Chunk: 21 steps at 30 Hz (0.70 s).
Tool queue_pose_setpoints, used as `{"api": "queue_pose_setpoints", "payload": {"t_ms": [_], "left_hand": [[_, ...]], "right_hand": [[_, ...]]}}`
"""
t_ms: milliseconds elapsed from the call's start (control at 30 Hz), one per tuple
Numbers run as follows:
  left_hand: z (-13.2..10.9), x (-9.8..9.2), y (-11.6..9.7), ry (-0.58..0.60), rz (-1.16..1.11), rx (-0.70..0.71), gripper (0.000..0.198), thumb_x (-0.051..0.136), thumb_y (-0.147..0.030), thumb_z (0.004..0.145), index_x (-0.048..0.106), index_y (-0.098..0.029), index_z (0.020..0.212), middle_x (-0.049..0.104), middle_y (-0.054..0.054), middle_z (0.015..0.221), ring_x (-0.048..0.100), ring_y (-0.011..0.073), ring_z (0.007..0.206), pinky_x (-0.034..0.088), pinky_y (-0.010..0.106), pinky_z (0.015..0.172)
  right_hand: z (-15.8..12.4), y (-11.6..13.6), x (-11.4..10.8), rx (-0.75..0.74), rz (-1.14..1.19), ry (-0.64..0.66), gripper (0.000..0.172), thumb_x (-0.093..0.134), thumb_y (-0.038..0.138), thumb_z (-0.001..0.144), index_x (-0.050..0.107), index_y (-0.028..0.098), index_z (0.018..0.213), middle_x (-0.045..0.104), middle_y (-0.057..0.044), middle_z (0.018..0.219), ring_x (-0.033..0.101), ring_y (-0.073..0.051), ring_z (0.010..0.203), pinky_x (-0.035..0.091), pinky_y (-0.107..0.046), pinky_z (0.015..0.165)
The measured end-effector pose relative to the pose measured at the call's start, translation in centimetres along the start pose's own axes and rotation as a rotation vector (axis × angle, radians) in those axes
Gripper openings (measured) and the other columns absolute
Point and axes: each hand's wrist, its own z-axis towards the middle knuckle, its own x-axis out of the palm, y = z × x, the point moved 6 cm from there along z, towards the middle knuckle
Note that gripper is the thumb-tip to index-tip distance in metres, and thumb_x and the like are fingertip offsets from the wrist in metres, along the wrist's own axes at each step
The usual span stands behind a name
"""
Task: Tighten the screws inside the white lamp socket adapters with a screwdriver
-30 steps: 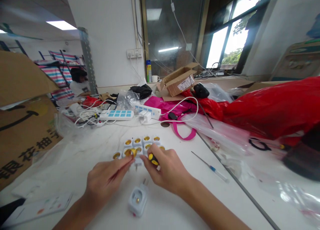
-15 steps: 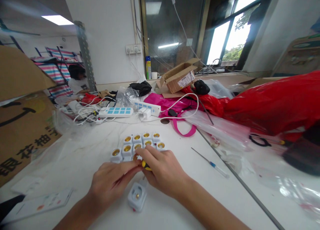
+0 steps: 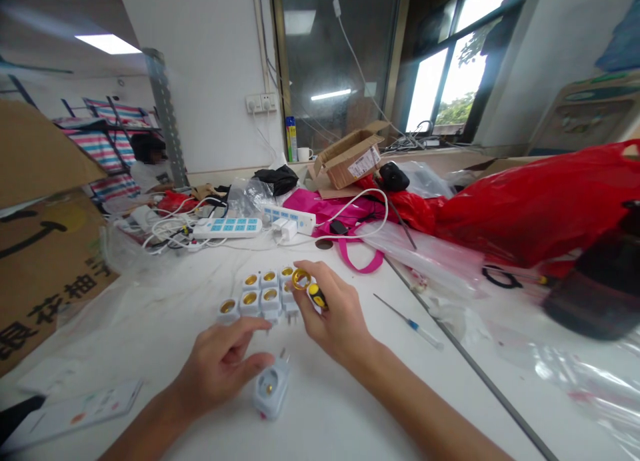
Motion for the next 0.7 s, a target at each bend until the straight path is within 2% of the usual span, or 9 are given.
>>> {"api": "queue_pose_setpoints", "payload": {"t_ms": [167,267,400,533,700], "left_hand": [[-0.5,1.3,-0.2,0.133,0.081,0.023,0.051,0.100,-0.056,0.080,0.089,-0.023,0.117,0.056,-0.004,0.055,0.048,0.0114,0.048,0.036,0.021,0.055],[-0.6,1.7,-0.3,0.164,0.127,0.047,0.052,0.100,-0.061,0.079,0.090,-0.023,0.115,0.061,-0.002,0.054,0.051,0.0127,0.048,0.041,0.022,0.055],[-0.5,1.8,-0.5,0.183,0.147,0.086,0.057,0.099,-0.064,0.078,0.091,-0.022,0.114,0.063,-0.001,0.054,0.053,0.0134,0.049,0.046,0.024,0.058],[-0.6,2.1,-0.9,0.246,0.104,0.108,0.069,0.104,-0.067,0.066,0.091,-0.019,0.114,0.062,-0.002,0.053,0.052,0.0139,0.047,0.045,0.026,0.053],[-0.8,2.3,-1.3,0.302,0.147,0.155,0.059,0.107,-0.061,0.064,0.093,-0.020,0.103,0.069,0.002,0.056,0.059,0.0173,0.047,0.046,0.028,0.051]], "right_hand": [[-0.4,0.3,0.4,-0.005,-0.021,0.059,0.031,0.068,0.034,0.110,0.065,0.024,0.140,0.085,-0.010,0.117,0.083,-0.023,0.099,0.067,-0.033,0.088],[-0.5,0.6,0.6,-0.022,-0.017,0.095,0.031,0.066,0.034,0.112,0.065,0.023,0.141,0.085,-0.012,0.120,0.083,-0.023,0.103,0.067,-0.033,0.090],[-0.6,0.9,0.9,-0.061,-0.021,0.119,0.031,0.066,0.034,0.112,0.065,0.023,0.141,0.083,-0.010,0.113,0.082,-0.022,0.095,0.065,-0.032,0.081],[-0.6,1.0,1.1,-0.074,-0.036,0.121,0.038,0.066,0.031,0.111,0.061,0.023,0.147,0.081,-0.009,0.107,0.079,-0.021,0.088,0.063,-0.031,0.074],[-0.6,1.2,0.8,-0.087,-0.040,0.103,0.046,0.064,0.026,0.109,0.054,0.026,0.154,0.084,-0.009,0.118,0.084,-0.022,0.096,0.065,-0.031,0.076]]}}
